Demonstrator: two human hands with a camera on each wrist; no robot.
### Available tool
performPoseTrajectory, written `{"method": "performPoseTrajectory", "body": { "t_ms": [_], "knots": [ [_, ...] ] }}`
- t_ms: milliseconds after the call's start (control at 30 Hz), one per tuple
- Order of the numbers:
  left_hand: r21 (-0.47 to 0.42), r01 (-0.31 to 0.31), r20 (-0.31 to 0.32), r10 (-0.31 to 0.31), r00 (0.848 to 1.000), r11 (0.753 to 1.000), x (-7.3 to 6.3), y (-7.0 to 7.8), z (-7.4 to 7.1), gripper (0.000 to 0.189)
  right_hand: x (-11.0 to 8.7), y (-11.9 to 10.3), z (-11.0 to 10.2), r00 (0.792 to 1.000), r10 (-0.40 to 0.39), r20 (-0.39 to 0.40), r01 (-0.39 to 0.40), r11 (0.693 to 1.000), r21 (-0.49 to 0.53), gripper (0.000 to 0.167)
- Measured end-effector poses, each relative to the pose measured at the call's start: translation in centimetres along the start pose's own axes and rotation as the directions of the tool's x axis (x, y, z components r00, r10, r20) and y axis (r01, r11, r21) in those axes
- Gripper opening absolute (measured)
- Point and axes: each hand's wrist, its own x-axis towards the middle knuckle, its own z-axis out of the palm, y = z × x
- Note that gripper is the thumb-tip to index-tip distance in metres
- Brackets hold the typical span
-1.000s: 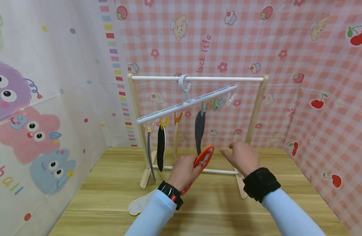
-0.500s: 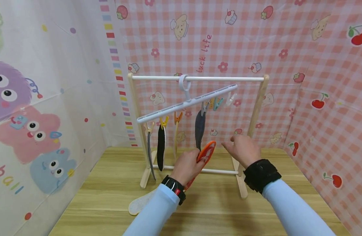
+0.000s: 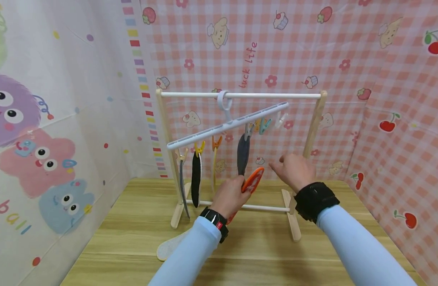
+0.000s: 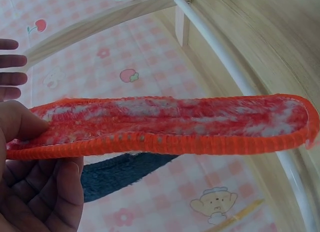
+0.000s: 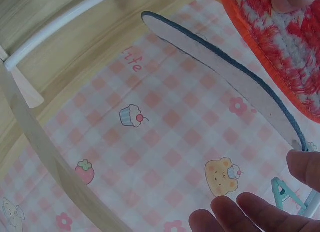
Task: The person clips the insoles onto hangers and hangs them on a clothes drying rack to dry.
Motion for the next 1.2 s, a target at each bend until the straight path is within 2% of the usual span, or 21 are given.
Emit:
{"method": "performPoseTrajectory", "body": {
  "t_ms": [200, 633, 1033, 1200],
  "knots": [
    [-0.018, 0.01, 0.01, -0.01, 1.0, 1.0, 0.5, 0.1, 0.1, 0.018, 0.9, 0.1, 0.0, 0.999, -0.019, -0.037, 0.019, 1.0, -0.016, 0.048],
    [-0.041, 0.004, -0.018, -0.005, 1.0, 0.999, 1.9, 0.3, 0.0, 0.018, 2.9, -0.5, -1.3, 0.994, -0.028, -0.105, 0.026, 1.0, -0.015, 0.048],
    [-0.011, 0.02, -0.069, -0.02, 0.997, 1.0, 2.8, 0.4, 0.1, 0.018, 4.3, -1.0, -1.9, 0.997, -0.018, -0.08, 0.021, 0.999, 0.036, 0.05],
    [-0.03, 0.048, -0.068, -0.05, 0.996, 0.998, 3.3, 0.4, 0.1, 0.017, 4.9, -1.3, -2.2, 0.998, -0.006, -0.064, 0.011, 0.997, 0.071, 0.056]
  ]
}}
